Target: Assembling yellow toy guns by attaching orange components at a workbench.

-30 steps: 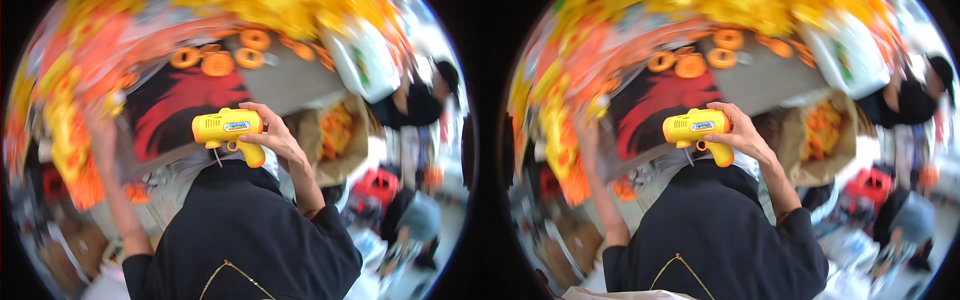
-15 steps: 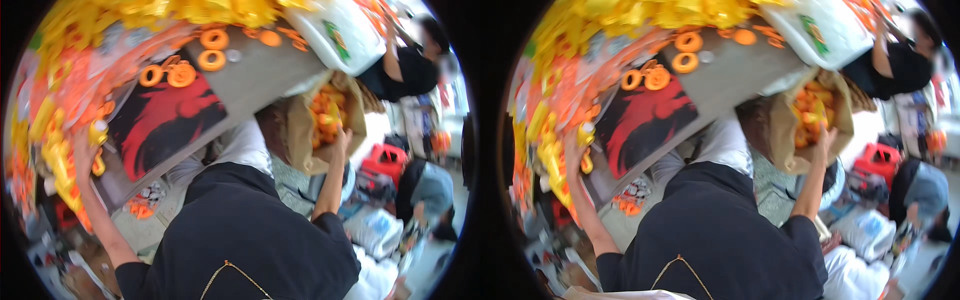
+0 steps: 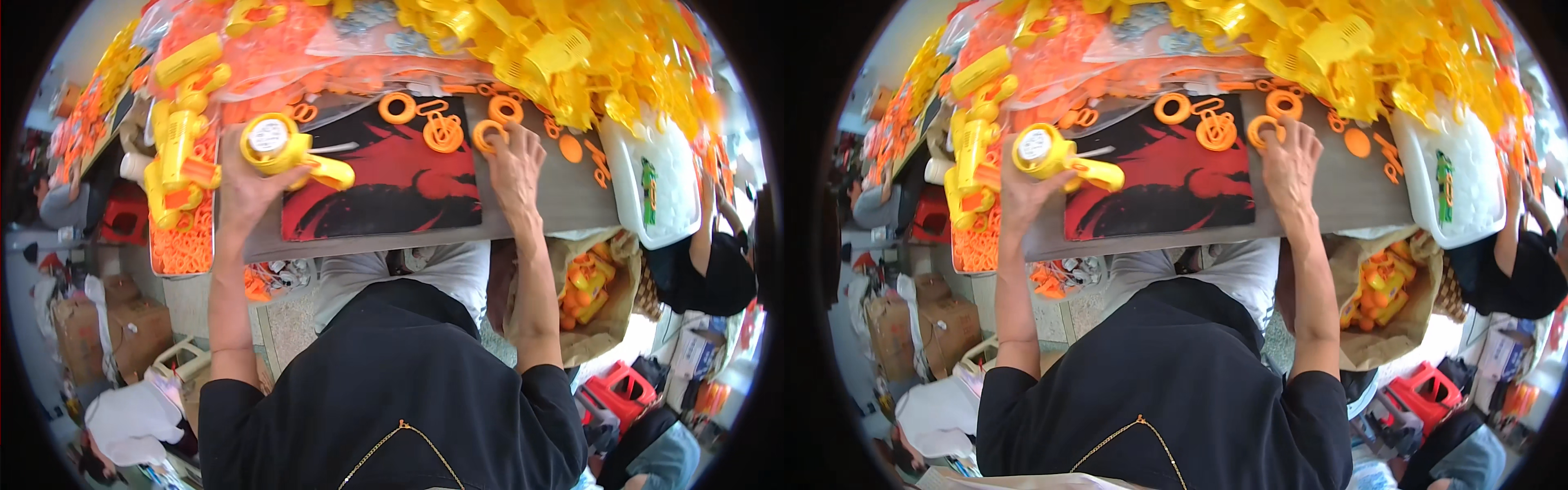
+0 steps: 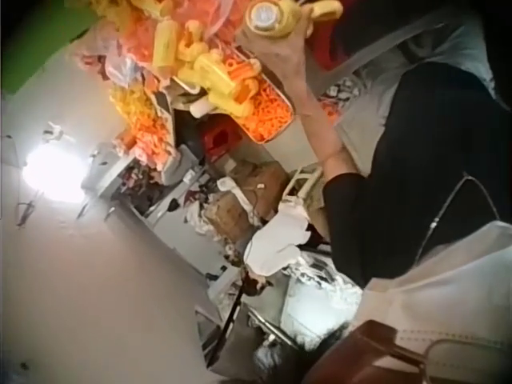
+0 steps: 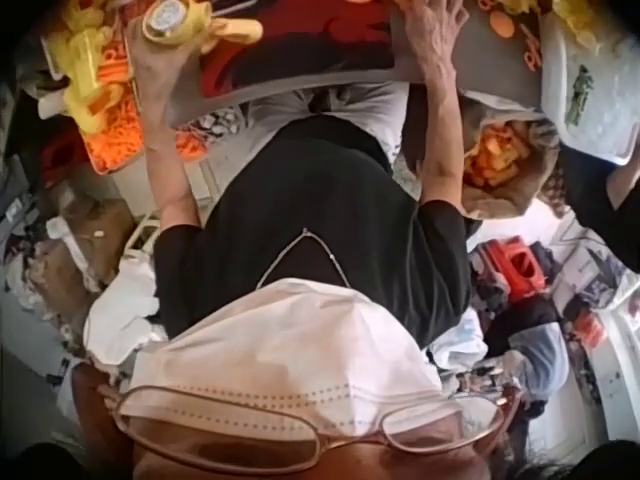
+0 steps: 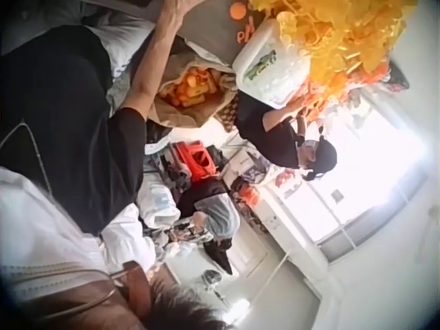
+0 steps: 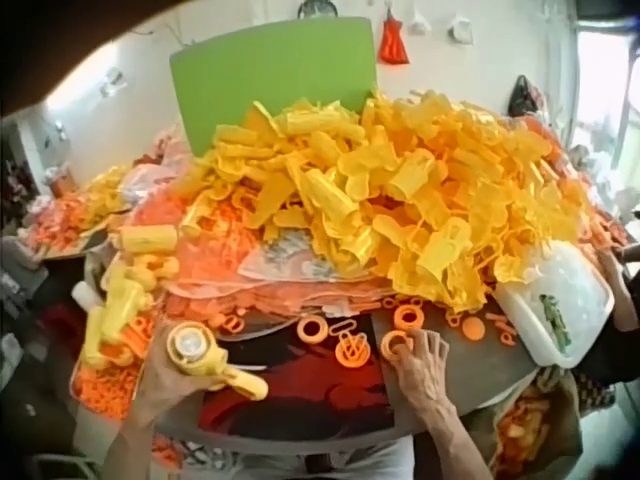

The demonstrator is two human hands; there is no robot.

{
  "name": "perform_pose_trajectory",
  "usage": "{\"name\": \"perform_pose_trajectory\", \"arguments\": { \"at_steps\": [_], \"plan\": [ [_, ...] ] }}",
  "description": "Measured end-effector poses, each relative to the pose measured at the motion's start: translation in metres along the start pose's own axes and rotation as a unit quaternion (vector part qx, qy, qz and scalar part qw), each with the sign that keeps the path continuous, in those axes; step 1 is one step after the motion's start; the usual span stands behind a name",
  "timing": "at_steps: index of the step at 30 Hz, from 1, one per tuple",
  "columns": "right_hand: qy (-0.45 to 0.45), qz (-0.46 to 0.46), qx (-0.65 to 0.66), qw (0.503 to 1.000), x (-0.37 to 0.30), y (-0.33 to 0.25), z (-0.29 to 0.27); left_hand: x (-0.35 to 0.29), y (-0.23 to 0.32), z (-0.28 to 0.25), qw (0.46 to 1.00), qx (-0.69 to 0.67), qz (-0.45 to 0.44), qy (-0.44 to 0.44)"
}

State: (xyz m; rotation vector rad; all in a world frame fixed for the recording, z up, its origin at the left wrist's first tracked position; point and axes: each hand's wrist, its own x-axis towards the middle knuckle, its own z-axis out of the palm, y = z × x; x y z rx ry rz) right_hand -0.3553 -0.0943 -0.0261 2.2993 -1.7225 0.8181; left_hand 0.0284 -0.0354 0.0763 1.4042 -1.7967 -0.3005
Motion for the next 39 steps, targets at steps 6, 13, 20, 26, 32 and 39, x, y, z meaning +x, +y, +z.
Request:
{"name": "perform_pose_trajectory", "arguments": {
  "at_steps": [6, 13, 20, 26, 32, 39],
  "plan": [
    [-0.099, 0.064, 0.432, 0.894, 0.016, -0.060, -0.051, -0.008, 0.022, 0.013, 0.997, -0.062, -0.031, -0.027],
    [-0.228, 0.112, 0.622, 0.741, 0.051, -0.132, -0.058, 0.003, 0.033, 0.046, 0.990, -0.014, 0.078, -0.115],
    [-0.279, 0.036, 0.555, 0.783, 0.071, -0.122, -0.062, 0.015, 0.032, 0.056, 0.990, -0.046, 0.025, -0.132],
    [-0.333, 0.055, 0.517, 0.786, 0.089, -0.106, -0.074, 0.021, 0.032, 0.067, 0.982, -0.104, -0.033, -0.157],
    [-0.339, 0.073, 0.495, 0.797, 0.096, -0.102, -0.072, 0.024, 0.032, 0.074, 0.983, -0.101, -0.022, -0.153],
    [-0.344, 0.070, 0.398, 0.848, 0.101, -0.096, -0.067, 0.028, 0.034, 0.080, 0.983, -0.068, -0.016, -0.169]
  ]
}}
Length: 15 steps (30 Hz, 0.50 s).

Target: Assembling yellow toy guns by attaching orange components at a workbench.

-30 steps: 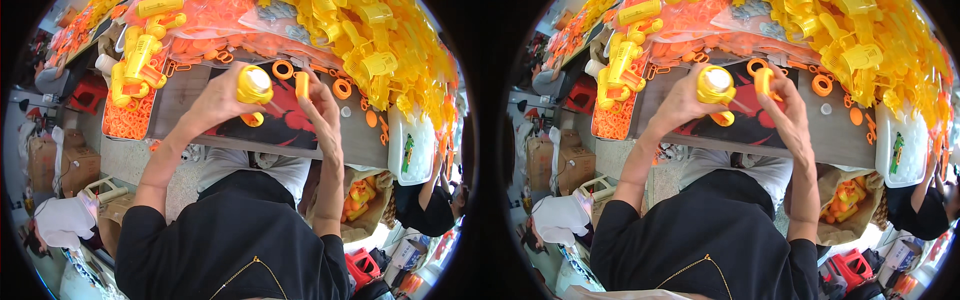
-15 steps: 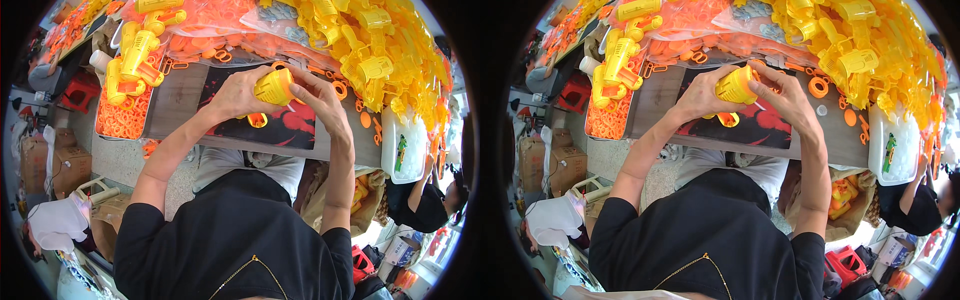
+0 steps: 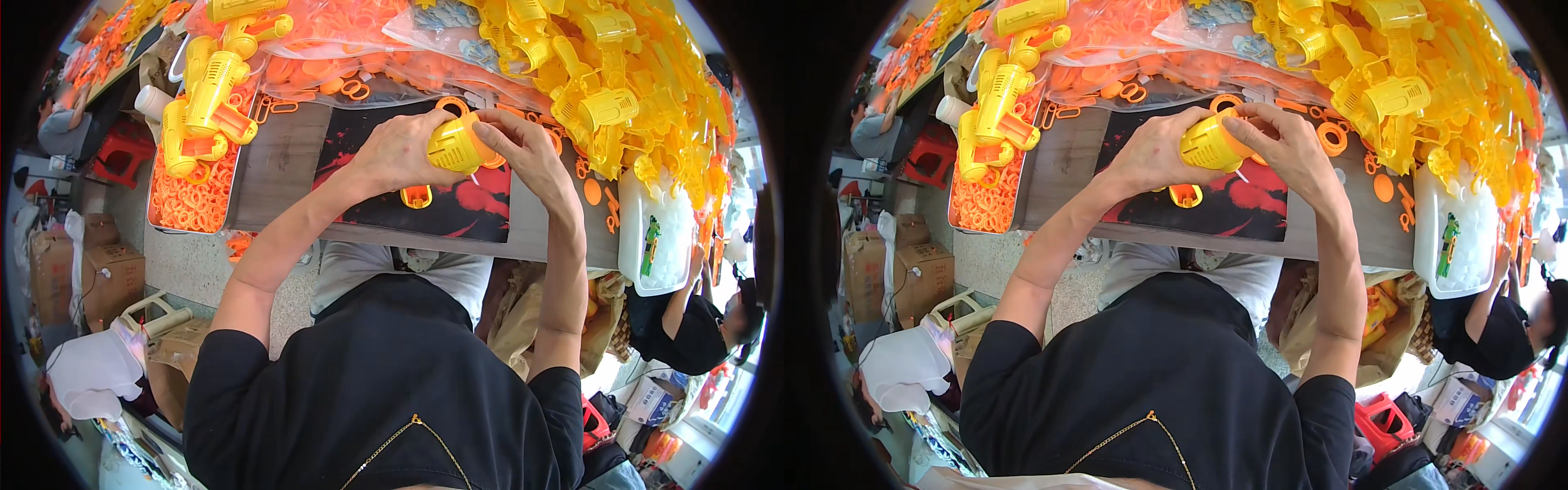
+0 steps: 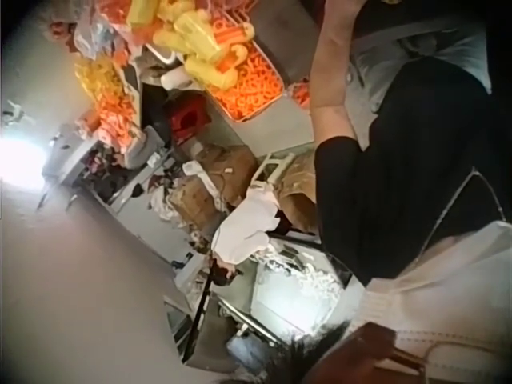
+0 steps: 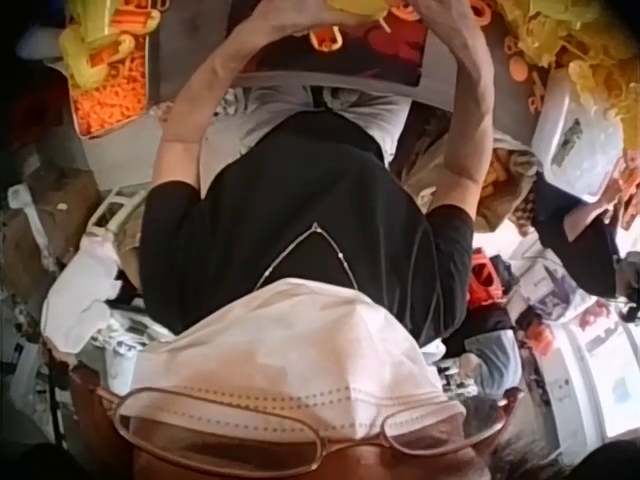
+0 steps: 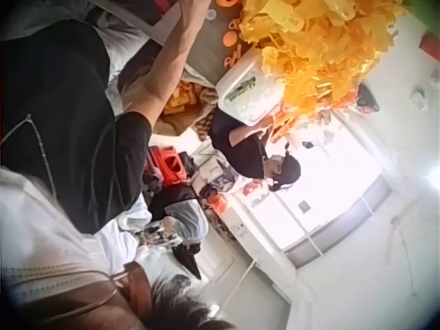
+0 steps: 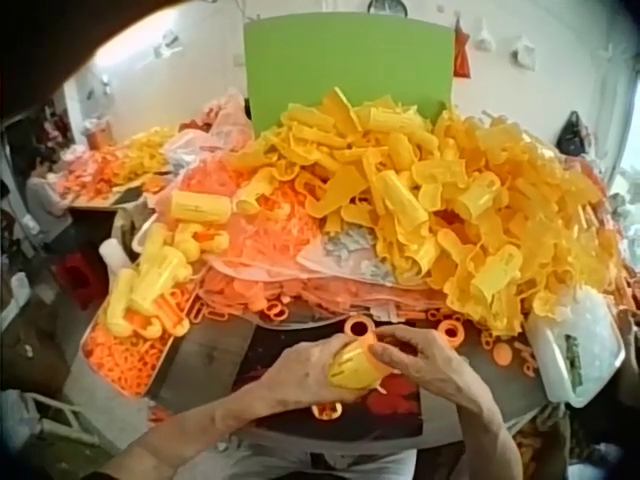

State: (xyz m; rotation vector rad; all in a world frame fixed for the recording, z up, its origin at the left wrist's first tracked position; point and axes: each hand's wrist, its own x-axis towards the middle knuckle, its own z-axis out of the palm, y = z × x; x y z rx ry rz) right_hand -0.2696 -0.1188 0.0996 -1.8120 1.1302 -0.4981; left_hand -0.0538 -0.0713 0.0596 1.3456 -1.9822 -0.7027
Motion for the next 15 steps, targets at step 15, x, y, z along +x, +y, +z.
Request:
{"name": "perform_pose_trajectory", "arguments": {
  "at_steps": [15],
  "plan": [
    [0.070, -0.027, 0.015, 0.997, 0.010, 0.016, 0.015, 0.000, -0.003, 0.002, 0.998, 0.023, 0.043, 0.029]
  ]
}}
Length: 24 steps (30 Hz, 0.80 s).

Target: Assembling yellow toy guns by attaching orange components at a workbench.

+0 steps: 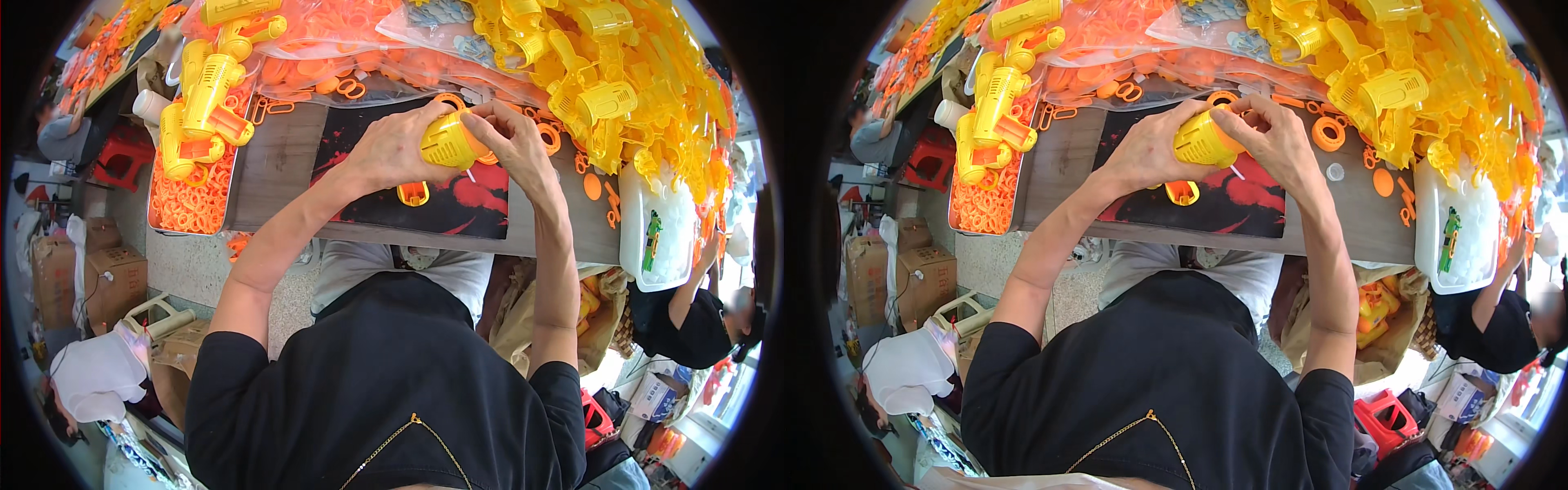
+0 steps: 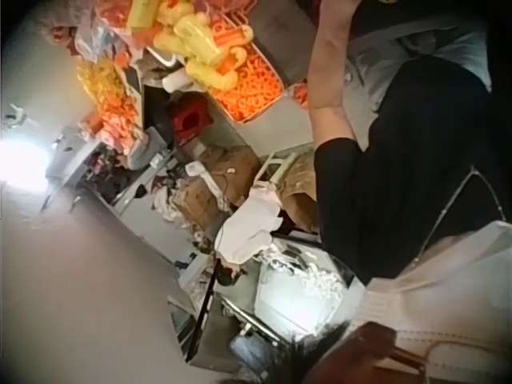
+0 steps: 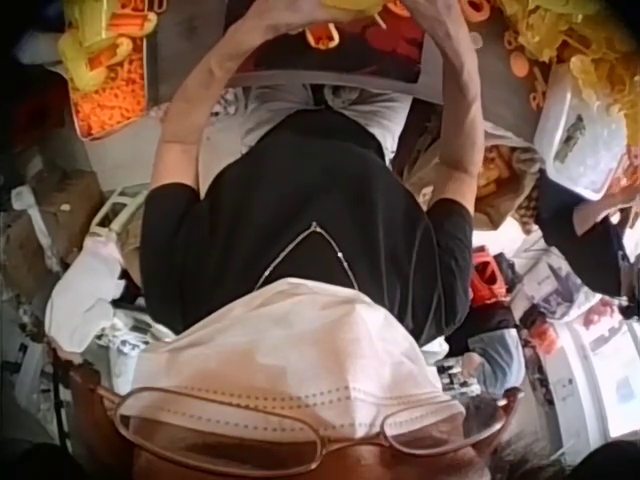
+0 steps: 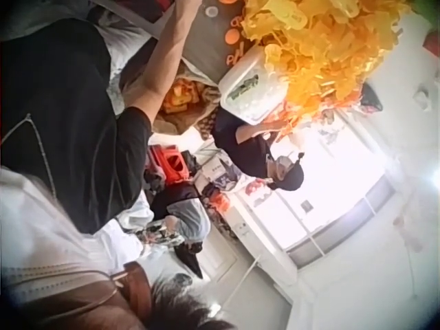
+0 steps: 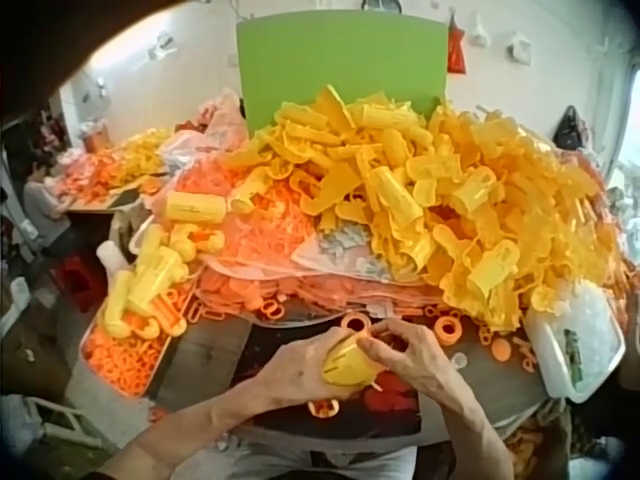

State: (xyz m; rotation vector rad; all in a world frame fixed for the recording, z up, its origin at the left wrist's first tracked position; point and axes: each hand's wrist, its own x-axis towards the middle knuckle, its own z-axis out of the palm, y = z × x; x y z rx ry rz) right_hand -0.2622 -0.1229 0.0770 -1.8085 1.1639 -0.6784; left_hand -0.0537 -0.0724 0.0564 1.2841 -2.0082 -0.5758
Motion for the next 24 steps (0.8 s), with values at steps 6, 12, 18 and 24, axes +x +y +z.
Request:
{"name": "perform_pose_trajectory", "arguments": {
  "at_steps": [6, 12, 18, 24],
  "plan": [
    [-0.010, -0.010, -0.006, 1.000, -0.001, -0.009, 0.001, -0.003, 0.000, -0.001, 1.000, 0.005, -0.016, -0.009],
    [0.061, -0.011, -0.031, 0.998, -0.007, -0.007, 0.011, 0.001, 0.010, 0.005, 0.999, 0.003, 0.034, 0.020],
    [0.088, -0.046, 0.017, 0.995, -0.019, 0.002, 0.023, -0.005, -0.001, 0.004, 0.998, -0.014, 0.062, -0.007],
    [0.101, -0.083, 0.074, 0.989, -0.022, 0.016, 0.026, -0.001, -0.001, 0.005, 0.997, -0.009, 0.074, -0.004]
  ]
}}
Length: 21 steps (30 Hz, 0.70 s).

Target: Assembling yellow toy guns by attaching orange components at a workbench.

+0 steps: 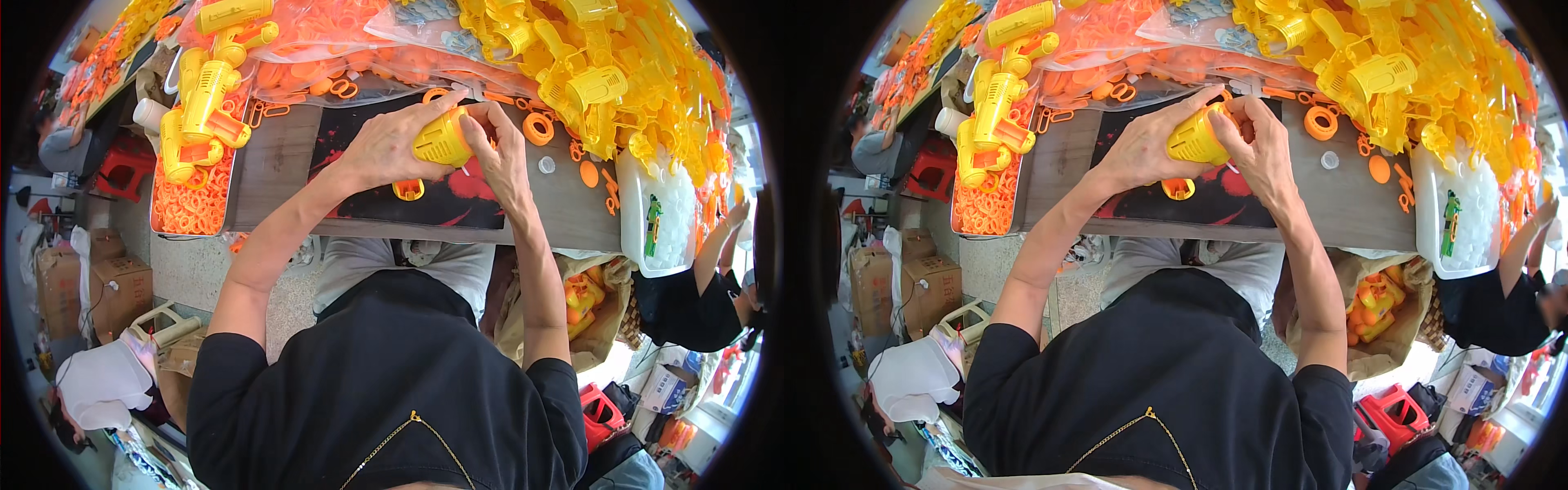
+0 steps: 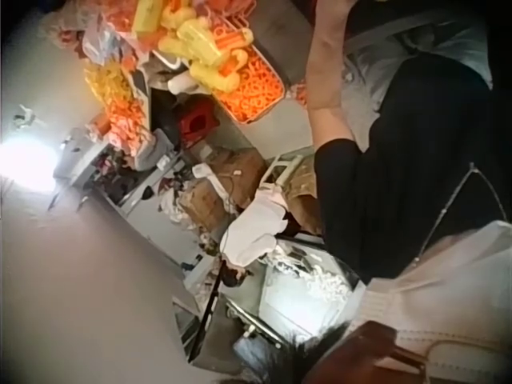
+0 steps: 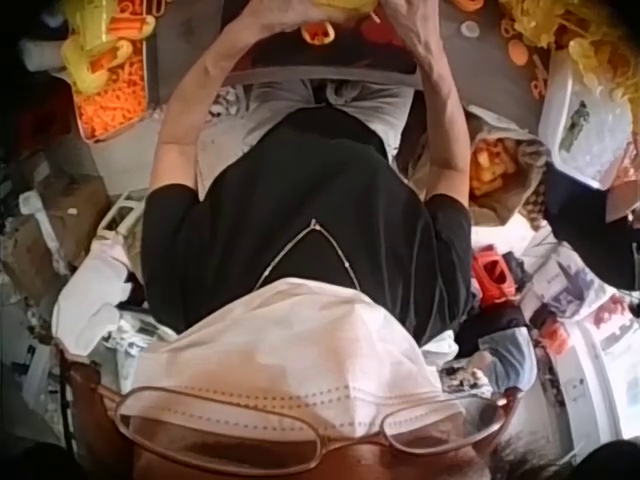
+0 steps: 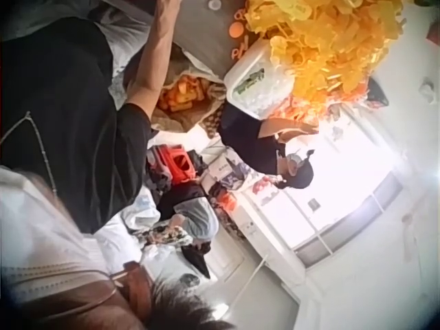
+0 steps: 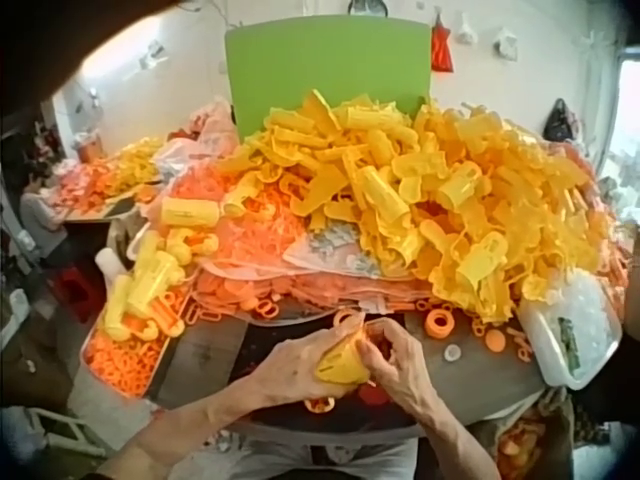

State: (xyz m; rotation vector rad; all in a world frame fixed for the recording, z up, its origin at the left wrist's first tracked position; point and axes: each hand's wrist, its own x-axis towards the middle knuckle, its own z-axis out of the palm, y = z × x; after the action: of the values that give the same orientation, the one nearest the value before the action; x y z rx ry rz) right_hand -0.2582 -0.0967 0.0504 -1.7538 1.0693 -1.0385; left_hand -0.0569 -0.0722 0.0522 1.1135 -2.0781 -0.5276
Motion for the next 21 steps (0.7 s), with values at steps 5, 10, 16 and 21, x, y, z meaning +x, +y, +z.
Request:
{"name": "perform_pose_trajectory", "arguments": {
  "at_steps": [5, 10, 16, 21],
  "plan": [
    [0.020, -0.032, 0.031, 0.999, -0.013, -0.007, 0.000, -0.005, 0.011, -0.007, 0.999, 0.000, -0.014, -0.036],
    [-0.056, 0.035, 0.134, 0.989, -0.020, -0.035, 0.003, -0.022, 0.044, -0.012, 0.993, 0.037, 0.050, -0.100],
    [-0.133, -0.147, 0.061, 0.978, -0.037, -0.025, -0.002, -0.032, 0.042, -0.001, 0.985, 0.023, 0.096, -0.143],
    [-0.078, -0.189, 0.089, 0.975, -0.030, -0.021, 0.009, -0.029, 0.039, -0.003, 0.990, 0.007, 0.071, -0.124]
  ]
}}
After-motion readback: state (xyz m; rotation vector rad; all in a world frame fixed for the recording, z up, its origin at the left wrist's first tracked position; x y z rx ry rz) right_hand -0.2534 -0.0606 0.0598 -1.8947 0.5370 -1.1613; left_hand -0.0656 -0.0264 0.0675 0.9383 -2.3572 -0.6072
